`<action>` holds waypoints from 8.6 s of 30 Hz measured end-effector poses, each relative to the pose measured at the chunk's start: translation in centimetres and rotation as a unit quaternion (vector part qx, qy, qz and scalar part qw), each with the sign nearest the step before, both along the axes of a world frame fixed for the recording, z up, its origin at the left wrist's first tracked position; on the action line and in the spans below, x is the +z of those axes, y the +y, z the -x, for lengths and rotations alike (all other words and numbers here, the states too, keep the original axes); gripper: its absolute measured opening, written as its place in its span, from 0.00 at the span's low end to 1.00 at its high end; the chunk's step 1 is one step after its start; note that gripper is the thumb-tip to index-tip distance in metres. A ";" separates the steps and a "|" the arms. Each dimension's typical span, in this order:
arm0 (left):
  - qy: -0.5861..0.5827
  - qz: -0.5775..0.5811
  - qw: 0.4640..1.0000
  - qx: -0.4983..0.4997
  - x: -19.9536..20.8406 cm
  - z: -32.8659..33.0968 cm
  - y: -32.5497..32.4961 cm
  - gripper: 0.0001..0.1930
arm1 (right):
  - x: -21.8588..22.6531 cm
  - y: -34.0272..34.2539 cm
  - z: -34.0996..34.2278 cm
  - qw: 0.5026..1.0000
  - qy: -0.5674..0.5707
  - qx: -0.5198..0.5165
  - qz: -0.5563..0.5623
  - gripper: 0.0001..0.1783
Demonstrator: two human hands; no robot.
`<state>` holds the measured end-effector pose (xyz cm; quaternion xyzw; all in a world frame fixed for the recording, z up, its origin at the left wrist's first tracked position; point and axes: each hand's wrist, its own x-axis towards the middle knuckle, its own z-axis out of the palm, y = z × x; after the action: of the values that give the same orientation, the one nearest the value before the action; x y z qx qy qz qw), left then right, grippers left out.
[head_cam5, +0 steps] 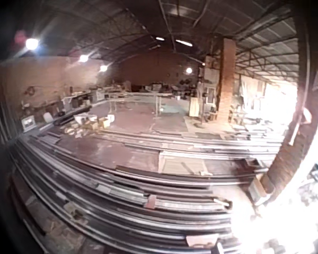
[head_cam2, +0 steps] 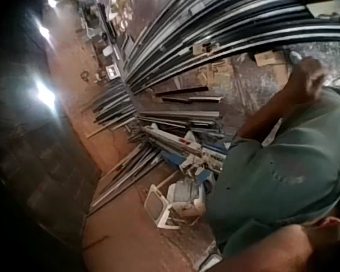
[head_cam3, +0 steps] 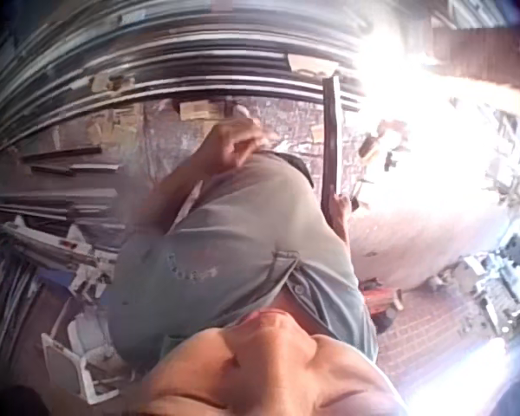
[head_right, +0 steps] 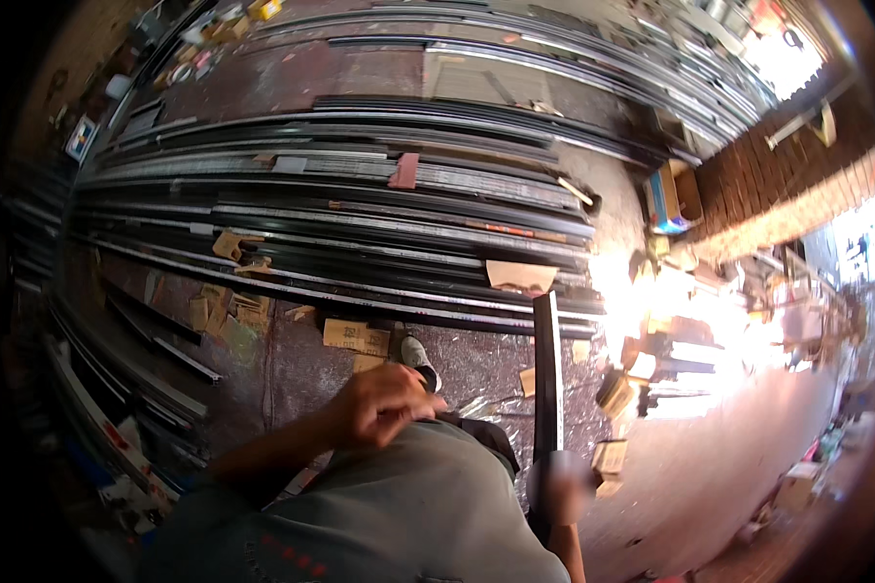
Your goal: The person measures and cuts long metal profiles using a chop saw in a workshop. They place the profiles on the saw, measure them with a tape measure, mark them with a pen, and operate the saw to cut the pieces. The cut pieces are then moved to a pile on the floor.
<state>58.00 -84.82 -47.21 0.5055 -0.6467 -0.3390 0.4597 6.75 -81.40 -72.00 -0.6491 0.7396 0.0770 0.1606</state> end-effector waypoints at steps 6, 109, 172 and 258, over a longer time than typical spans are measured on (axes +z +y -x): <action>-0.148 -0.106 0.974 0.138 -9.0 -13.4 1.8 0.06 | 1.0 -14.0 -10.7 0.994 -0.009 0.094 0.054 0.38; -0.128 -0.489 0.717 0.480 -4.4 -247.7 -29.3 0.30 | 17.1 -84.2 -317.9 0.377 -0.283 0.882 -0.011 0.32; 0.464 -0.372 0.204 0.778 -47.1 -308.4 -23.4 0.21 | -67.1 -19.6 -413.1 0.574 -0.248 0.712 -0.318 0.27; 0.635 0.042 -0.345 0.690 -36.9 -293.0 -88.6 0.34 | 0.0 -31.4 -318.4 -0.550 0.245 0.761 -0.241 0.21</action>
<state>351.04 -173.42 -84.07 -0.0377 -0.8493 -0.1407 -0.5073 325.20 -112.80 -71.97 0.1482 0.8800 -0.4173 0.1718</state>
